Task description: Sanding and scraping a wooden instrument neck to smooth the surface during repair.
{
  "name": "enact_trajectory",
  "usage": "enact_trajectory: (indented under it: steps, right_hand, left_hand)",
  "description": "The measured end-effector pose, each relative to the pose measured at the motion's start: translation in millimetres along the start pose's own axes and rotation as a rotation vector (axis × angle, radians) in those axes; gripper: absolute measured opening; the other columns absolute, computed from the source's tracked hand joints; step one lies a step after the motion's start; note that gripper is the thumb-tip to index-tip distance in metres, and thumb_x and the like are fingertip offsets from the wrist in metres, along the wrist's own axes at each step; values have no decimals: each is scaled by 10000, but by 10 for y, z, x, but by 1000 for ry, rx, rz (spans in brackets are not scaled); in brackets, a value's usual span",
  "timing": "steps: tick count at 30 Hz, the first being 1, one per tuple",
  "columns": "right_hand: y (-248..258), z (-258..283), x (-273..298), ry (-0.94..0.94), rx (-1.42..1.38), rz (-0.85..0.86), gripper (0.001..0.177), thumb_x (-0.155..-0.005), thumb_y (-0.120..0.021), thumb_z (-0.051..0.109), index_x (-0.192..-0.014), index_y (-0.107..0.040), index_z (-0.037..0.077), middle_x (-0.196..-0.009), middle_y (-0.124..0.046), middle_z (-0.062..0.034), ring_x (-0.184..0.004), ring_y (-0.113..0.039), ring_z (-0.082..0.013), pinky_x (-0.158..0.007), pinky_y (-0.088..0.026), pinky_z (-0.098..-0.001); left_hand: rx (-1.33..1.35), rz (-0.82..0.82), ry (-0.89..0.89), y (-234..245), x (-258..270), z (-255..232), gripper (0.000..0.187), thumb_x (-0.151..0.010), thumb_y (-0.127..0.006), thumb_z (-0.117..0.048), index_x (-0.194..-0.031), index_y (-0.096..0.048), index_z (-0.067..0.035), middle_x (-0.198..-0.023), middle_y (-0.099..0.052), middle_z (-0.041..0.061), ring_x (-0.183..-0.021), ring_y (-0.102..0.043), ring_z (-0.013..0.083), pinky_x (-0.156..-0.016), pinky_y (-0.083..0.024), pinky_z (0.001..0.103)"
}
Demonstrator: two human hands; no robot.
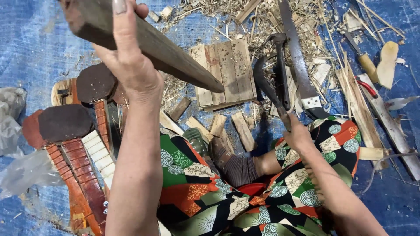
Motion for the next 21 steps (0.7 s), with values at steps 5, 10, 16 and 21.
enact_trajectory:
  steps: [5, 10, 16, 21]
  right_hand:
    - [-101, -261, -89, 44, -246, 9, 642, -837, -613, 67, -1472, -520, 54, -979, -709, -169, -756, -659, -285, -688, -521, -362]
    - [-78, -8, 198, -83, -715, 248, 285, -935, -636, 64, -1197, -561, -18, -671, -560, -121, -488, -521, -226, -418, -424, -339]
    - [141, 591, 303, 72, -572, 289, 345, -917, -686, 72, -1229, -547, 27, -693, -581, -113, -463, -554, -215, -386, -490, -323]
    - [-18, 1046, 282, 98, -591, 439, 331, -940, -644, 47, -1243, -512, 40, -692, -548, -81, -469, -545, -183, -393, -485, -289]
  left_hand:
    - [-34, 34, -60, 68, 23, 304, 390, -1110, -735, -181, -1429, -512, -154, -1337, -576, 78, -1192, -646, 274, -1152, -537, 440]
    - [-65, 35, -84, 24, -33, 353, 287, -1088, -728, -228, -1321, -575, -160, -1235, -611, 42, -1165, -641, 215, -1130, -513, 406]
    - [-261, -22, 46, -47, 46, 452, 292, -1026, -711, -172, -1252, -550, -84, -1181, -642, 80, -1100, -645, 194, -1027, -507, 348]
    - [-255, 2, 76, 49, 40, 492, 275, -1038, -687, -158, -1258, -529, -112, -1193, -629, 68, -1112, -633, 212, -1037, -512, 391]
Point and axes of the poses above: each hand's wrist, its own x-axis away from the middle knuckle, its own y-axis out of the back of the hand, z = x × y, the point moved 6 cm from there along -x, towards the middle knuckle
